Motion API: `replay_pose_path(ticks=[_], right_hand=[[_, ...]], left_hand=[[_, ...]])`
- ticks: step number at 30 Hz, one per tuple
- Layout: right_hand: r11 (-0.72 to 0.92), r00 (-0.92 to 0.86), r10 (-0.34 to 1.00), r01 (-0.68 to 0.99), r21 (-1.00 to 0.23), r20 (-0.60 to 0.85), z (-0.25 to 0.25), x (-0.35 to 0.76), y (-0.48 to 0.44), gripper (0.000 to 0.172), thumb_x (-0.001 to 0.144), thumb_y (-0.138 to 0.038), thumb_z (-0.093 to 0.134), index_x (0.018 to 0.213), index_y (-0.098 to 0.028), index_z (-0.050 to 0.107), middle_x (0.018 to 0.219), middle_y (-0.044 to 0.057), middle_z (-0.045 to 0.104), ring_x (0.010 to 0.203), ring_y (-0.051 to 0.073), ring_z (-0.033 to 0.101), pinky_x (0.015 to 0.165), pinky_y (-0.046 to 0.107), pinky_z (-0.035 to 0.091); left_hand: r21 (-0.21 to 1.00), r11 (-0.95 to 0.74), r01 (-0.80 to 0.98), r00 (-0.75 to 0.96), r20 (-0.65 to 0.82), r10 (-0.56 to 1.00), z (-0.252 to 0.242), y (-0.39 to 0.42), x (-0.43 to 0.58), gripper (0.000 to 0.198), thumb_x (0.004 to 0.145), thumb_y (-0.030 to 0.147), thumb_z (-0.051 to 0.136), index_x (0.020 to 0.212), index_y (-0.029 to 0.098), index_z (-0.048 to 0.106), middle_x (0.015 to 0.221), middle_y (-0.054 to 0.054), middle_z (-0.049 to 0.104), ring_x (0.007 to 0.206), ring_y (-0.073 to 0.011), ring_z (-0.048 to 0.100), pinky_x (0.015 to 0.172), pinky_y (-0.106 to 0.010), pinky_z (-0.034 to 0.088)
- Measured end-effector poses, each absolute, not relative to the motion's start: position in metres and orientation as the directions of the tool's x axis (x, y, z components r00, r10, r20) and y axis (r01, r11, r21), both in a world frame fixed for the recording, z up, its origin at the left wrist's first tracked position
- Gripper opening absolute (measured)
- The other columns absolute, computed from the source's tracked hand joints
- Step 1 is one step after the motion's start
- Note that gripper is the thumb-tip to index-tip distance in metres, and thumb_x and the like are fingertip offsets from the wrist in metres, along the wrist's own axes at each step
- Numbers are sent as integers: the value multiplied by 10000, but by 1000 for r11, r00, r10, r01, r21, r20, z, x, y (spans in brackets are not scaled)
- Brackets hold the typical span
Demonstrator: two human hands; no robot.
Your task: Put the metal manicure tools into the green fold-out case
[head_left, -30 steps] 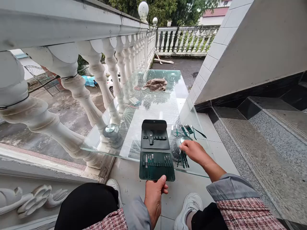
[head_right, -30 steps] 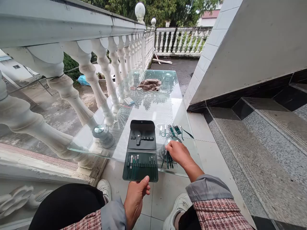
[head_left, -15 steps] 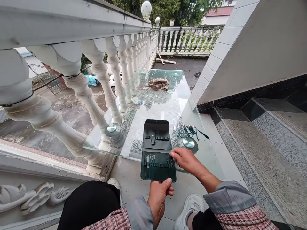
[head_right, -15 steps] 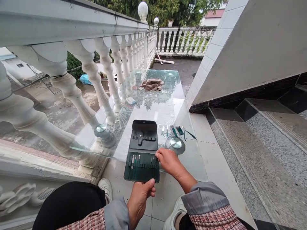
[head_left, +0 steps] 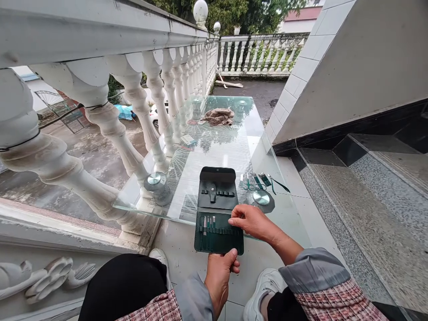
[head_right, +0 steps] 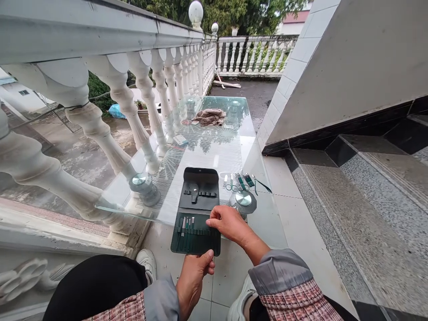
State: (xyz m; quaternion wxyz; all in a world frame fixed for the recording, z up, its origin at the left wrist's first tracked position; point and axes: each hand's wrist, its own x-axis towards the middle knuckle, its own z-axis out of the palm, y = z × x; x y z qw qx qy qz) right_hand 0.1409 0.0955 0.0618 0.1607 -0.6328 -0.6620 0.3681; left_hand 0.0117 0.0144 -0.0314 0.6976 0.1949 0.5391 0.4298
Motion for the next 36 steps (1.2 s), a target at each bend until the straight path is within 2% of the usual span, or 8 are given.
replay_pose_path(ticks=[4,10,15,20,26,32,36], right_hand=[[-107,-162,943,678,-728,-290,55,142,100,98,677,-284,576,634,-196,572,648,-12,590,623,122,512,551,233,361],[-125,-181,933,647,-752,-311,51,146,106,118,656,-281,582,602,-177,565,599,-17,562,602,110,486,544,225,355],[-110,-235,918,621,-776,-319,56,146,106,114,647,-286,578,629,-175,590,612,-22,559,597,103,463,551,225,347],[-103,-264,911,597,-796,-316,56,146,107,126,630,-272,581,561,-168,566,579,-25,543,596,102,455,562,225,342],[-189,-212,908,564,-804,-362,53,150,110,123,630,-276,579,583,-164,559,545,-37,493,526,80,408,508,213,342],[-269,-152,908,500,-823,-390,53,152,113,154,644,-319,573,603,-175,537,453,-73,373,415,63,345,407,202,300],[-300,-110,916,449,-841,-385,56,155,115,165,644,-327,580,607,-175,528,431,-82,369,368,58,346,387,205,287]], left_hand=[[736,555,-388,62,-580,812,-28,13,11,534,479,398,821,874,95,629,661,-9,565,499,-88,490,432,-200,374],[738,561,-376,108,-566,817,-16,10,9,493,511,400,819,850,97,628,645,-8,571,512,-93,501,459,-203,388],[735,546,-401,94,-560,823,-13,10,8,506,481,428,824,808,102,615,658,-10,573,509,-90,495,455,-205,384],[734,550,-399,102,-561,822,-13,10,9,560,452,477,819,812,105,606,649,-5,567,498,-89,480,457,-212,375],[729,561,-394,156,-548,822,-13,9,9,512,510,558,772,680,120,571,514,11,527,460,-84,448,482,-215,348],[735,552,-394,160,-537,828,-14,8,9,496,560,574,747,656,117,580,511,0,543,453,-87,458,500,-223,353],[737,548,-395,159,-533,831,-13,9,9,502,537,578,757,634,121,576,509,1,542,447,-86,451,495,-224,348]])
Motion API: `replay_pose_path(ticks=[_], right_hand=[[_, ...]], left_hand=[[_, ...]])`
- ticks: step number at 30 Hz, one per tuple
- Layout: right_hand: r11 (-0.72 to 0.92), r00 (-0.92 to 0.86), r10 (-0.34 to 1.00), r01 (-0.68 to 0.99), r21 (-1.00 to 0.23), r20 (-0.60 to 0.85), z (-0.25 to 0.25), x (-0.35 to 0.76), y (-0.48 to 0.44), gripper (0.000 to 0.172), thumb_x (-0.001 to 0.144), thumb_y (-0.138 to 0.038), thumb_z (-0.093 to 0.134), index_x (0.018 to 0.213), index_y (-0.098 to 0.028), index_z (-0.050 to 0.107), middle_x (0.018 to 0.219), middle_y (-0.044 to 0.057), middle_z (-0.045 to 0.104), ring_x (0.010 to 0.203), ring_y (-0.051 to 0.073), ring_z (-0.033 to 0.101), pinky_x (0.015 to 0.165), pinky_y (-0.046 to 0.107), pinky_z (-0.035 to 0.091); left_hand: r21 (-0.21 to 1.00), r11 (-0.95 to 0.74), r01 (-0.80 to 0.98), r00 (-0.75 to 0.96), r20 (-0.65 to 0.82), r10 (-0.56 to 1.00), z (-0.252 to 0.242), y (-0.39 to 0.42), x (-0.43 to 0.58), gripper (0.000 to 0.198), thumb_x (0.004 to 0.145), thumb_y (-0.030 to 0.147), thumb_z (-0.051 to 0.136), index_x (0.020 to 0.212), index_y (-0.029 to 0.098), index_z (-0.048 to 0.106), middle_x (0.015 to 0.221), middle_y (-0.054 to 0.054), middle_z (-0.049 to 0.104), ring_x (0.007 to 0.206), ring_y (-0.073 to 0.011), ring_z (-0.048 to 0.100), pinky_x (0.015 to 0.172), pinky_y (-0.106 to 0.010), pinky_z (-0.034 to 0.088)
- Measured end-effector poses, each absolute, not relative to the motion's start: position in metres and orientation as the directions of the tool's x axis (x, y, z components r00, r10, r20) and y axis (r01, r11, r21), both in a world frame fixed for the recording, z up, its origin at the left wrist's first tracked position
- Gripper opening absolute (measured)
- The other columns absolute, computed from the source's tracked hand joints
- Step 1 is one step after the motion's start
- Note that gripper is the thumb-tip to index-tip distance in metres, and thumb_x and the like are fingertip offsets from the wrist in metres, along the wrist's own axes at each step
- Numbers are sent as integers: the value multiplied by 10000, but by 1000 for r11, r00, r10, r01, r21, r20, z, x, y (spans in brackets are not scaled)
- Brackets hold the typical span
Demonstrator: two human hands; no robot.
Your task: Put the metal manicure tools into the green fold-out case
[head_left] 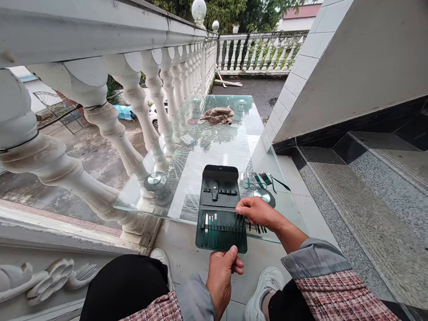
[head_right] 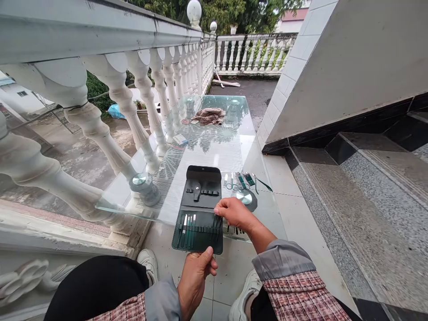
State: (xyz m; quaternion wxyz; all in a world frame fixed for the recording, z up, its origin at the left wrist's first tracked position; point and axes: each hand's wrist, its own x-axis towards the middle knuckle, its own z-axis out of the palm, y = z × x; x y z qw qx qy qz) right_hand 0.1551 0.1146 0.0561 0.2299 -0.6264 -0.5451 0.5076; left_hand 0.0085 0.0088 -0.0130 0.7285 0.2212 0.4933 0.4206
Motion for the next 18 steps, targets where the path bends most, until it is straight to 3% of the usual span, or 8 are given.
replay_pose_path(ticks=[12,18], right_hand=[[-328,65,944,268,-906,-322,47,171,123,316,563,-455,654,575,-182,495,441,-72,407,364,55,371,390,213,308],[-305,137,950,215,-928,-280,71,206,124,397,525,-512,702,596,-174,507,467,-70,412,390,50,382,401,210,324]], left_hand=[[734,546,-403,122,-548,827,-9,9,9,522,482,598,772,543,126,556,493,-5,543,438,-81,439,502,-226,346],[734,553,-394,63,-579,813,-9,11,5,547,465,625,765,500,132,530,491,-13,540,437,-84,444,524,-240,364]])
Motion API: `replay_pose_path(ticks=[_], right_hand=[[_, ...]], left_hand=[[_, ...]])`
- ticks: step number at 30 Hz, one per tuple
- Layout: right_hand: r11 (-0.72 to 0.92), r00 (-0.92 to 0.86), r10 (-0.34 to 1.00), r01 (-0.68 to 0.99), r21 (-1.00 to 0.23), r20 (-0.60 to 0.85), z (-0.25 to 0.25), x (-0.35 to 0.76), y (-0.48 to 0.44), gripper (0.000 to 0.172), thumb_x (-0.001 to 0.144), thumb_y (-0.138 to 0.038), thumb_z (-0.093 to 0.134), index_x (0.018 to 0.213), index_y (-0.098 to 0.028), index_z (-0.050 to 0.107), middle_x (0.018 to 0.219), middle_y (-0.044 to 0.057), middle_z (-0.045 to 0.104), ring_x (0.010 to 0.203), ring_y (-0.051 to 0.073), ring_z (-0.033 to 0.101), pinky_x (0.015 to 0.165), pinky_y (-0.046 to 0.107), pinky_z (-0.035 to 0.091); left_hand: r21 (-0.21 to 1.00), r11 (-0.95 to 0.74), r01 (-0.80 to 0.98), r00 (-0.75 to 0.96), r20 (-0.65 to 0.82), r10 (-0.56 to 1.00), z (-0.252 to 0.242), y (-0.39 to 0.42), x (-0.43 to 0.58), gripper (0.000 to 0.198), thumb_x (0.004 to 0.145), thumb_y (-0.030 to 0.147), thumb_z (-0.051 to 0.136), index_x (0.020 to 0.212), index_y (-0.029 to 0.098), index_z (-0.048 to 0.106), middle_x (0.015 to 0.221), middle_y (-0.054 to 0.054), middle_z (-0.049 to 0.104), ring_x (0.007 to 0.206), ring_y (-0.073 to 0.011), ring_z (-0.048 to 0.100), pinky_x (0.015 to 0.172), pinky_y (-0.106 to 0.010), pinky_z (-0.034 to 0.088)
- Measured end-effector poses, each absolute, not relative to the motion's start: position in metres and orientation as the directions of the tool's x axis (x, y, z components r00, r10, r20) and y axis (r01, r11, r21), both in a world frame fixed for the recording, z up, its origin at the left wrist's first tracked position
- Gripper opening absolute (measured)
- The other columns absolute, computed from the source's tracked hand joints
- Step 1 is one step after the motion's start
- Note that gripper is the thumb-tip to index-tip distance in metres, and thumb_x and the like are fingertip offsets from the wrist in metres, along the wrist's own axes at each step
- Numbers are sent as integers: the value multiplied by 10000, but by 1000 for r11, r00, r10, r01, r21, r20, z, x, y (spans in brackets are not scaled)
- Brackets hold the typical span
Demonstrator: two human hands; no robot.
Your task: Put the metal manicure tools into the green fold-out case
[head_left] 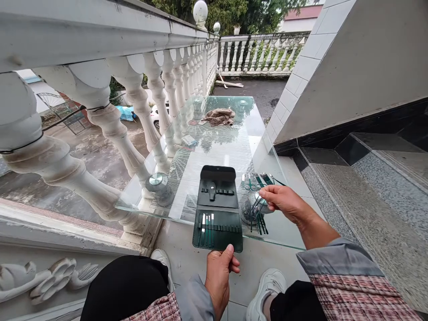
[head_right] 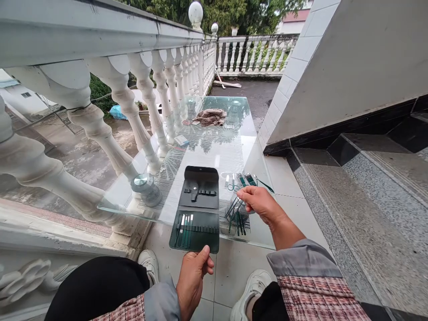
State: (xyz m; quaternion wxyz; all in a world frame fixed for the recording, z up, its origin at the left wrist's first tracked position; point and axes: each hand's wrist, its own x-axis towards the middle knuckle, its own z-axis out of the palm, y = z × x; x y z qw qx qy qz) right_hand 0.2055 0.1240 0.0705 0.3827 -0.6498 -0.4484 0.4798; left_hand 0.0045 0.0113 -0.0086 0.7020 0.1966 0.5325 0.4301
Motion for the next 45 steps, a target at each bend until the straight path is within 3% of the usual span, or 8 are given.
replay_pose_path(ticks=[6,12,21,28,33,37,41,45], right_hand=[[-370,60,925,364,-855,-375,73,235,107,324,557,-455,683,597,-170,535,434,-75,401,385,54,372,421,215,321],[-400,109,909,501,-767,-402,50,229,106,246,605,-388,641,595,-164,540,438,-72,399,366,56,372,406,217,323],[-323,150,944,605,-727,-295,41,217,119,153,636,-328,610,609,-177,599,530,-32,517,442,81,432,426,217,357],[-270,156,961,702,-659,-228,41,219,117,181,682,-366,578,680,-201,654,655,14,614,596,135,519,498,232,369],[-235,148,970,757,-610,-191,40,221,113,227,712,-412,555,766,-220,663,818,41,649,720,181,561,591,275,392],[-229,217,973,828,-511,-86,46,219,111,231,719,-373,548,845,-218,665,888,53,643,753,190,572,637,297,404],[-174,229,973,747,-641,2,60,197,105,250,725,-389,537,868,-219,651,883,48,650,776,188,585,661,297,439],[-186,56,981,498,-847,-183,69,152,93,270,721,-397,524,873,-202,631,801,34,637,651,152,570,537,264,455]], left_hand=[[742,550,-383,69,-571,818,-5,13,3,509,542,595,750,551,128,545,516,-12,548,446,-86,456,524,-237,377],[752,551,-360,86,-562,823,-5,12,5,487,578,576,741,627,122,572,520,-5,550,446,-90,470,505,-229,382],[746,557,-366,44,-584,811,-4,12,4,501,549,566,763,668,108,598,544,-10,562,442,-83,471,487,-221,391],[740,542,-398,20,-584,812,-12,16,-1,626,462,544,813,866,92,657,634,-14,565,525,-103,500,433,-197,377],[751,513,-415,-62,-586,808,-10,16,-13,592,475,548,814,818,89,664,679,-38,587,571,-116,522,485,-211,424],[777,461,-429,-102,-549,830,1,17,-23,538,576,565,759,763,68,676,757,-103,634,668,-157,563,566,-242,467],[787,401,-468,-162,-523,837,5,22,-27,561,581,561,753,872,87,677,893,-132,666,761,-195,595,618,-265,484],[778,378,-502,-208,-532,821,4,25,-27,580,533,491,804,935,101,654,942,-123,665,761,-187,603,618,-260,486]])
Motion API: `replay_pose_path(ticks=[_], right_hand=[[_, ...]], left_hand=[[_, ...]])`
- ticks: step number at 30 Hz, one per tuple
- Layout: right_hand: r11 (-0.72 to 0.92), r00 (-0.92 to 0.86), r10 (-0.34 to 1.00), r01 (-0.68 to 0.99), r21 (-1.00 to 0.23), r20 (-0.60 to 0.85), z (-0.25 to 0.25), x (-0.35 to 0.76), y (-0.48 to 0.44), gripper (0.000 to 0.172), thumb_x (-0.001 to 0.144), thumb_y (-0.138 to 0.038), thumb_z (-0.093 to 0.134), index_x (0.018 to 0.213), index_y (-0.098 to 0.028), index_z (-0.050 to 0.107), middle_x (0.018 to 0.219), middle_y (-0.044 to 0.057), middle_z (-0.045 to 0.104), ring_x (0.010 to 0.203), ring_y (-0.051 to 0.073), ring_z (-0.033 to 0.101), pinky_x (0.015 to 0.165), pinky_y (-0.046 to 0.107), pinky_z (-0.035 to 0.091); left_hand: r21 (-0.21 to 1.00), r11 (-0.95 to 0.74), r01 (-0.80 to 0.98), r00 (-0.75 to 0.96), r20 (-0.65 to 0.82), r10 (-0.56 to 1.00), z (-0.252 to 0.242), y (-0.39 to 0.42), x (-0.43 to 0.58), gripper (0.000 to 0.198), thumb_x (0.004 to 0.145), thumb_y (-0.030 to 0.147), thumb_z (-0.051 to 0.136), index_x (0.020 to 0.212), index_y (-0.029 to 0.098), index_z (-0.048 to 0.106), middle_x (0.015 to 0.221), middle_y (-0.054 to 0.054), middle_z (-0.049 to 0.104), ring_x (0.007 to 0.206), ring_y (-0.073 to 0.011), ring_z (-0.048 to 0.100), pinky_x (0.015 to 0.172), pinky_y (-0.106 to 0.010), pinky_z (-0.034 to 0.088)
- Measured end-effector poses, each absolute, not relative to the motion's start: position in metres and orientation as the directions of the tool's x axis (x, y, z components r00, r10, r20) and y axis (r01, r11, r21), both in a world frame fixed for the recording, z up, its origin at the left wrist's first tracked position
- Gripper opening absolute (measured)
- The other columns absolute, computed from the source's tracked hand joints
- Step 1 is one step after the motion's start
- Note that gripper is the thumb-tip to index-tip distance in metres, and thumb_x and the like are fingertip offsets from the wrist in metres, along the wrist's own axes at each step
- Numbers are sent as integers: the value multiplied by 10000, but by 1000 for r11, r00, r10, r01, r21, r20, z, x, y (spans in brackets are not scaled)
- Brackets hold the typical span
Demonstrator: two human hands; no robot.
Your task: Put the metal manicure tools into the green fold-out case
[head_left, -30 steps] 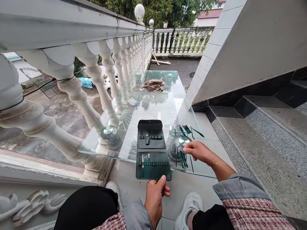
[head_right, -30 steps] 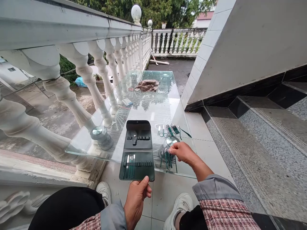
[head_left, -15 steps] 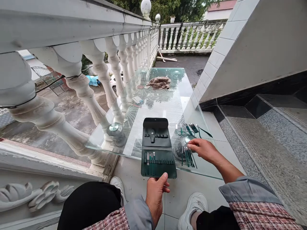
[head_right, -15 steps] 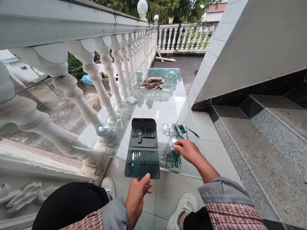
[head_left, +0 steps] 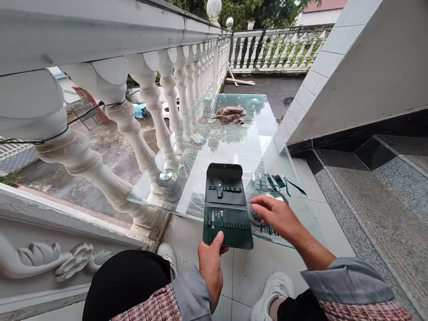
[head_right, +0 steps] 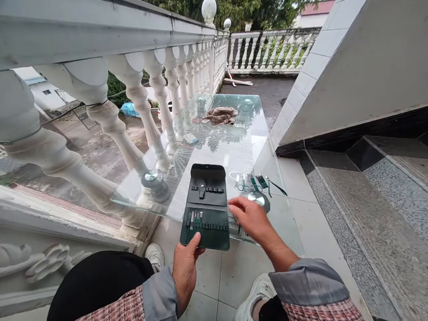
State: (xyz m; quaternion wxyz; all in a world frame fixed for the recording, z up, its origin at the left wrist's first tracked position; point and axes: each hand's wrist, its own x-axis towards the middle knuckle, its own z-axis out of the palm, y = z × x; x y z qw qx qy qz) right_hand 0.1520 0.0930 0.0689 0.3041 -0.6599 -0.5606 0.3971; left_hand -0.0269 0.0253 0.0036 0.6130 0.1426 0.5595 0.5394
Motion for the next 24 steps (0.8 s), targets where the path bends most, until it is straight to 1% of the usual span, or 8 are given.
replay_pose_path(ticks=[2,5,8,11,15,18,20,24], right_hand=[[-217,-71,962,381,-899,-262,67,129,88,246,718,-365,521,858,-189,621,738,14,613,574,117,545,512,246,461],[-253,-132,943,307,-917,-304,62,106,87,217,728,-296,508,868,-171,617,719,5,602,586,98,553,537,225,483],[-278,-116,936,340,-899,-333,59,98,92,202,737,-248,505,881,-162,619,660,-12,579,558,86,543,553,220,488],[-258,-125,935,399,-880,-331,58,98,97,198,754,-253,499,877,-162,624,648,-16,564,535,82,527,550,218,478],[-157,-209,936,474,-867,-283,60,97,101,218,763,-313,506,869,-177,641,803,16,595,555,84,523,541,228,463],[-79,-262,935,503,-861,-239,63,95,104,192,724,-317,558,827,-187,654,887,33,601,643,107,544,537,220,445],[-76,-298,921,494,-866,-251,65,93,106,147,688,-282,590,780,-187,654,815,22,607,663,114,537,529,207,427],[-151,-300,900,464,-873,-315,66,89,110,54,655,-216,588,669,-175,620,593,-20,548,539,92,474,472,202,388]], left_hand=[[773,372,-514,-201,-529,824,4,25,-26,586,529,472,810,956,103,652,951,-120,664,761,-185,607,609,-252,480],[764,369,-530,-182,-528,830,4,24,-25,598,525,450,818,985,108,650,965,-117,665,777,-190,612,604,-241,471],[749,373,-548,-172,-538,825,4,23,-24,610,507,437,829,988,105,653,974,-123,665,791,-200,612,616,-246,470],[735,366,-570,-160,-537,828,3,22,-23,607,499,420,837,985,104,655,981,-129,666,808,-206,609,633,-252,471],[732,364,-576,-158,-537,829,3,21,-24,594,505,412,838,981,104,661,973,-128,669,832,-220,608,645,-263,472],[735,364,-572,-161,-536,829,4,21,-24,594,495,403,844,979,108,666,953,-121,672,824,-220,608,644,-267,470],[735,370,-568,-156,-538,828,5,21,-24,592,480,400,850,962,107,670,929,-116,675,801,-214,608,631,-263,466],[734,392,-554,-150,-551,821,5,20,-23,586,462,407,855,927,102,671,901,-113,678,779,-212,608,628,-268,470]])
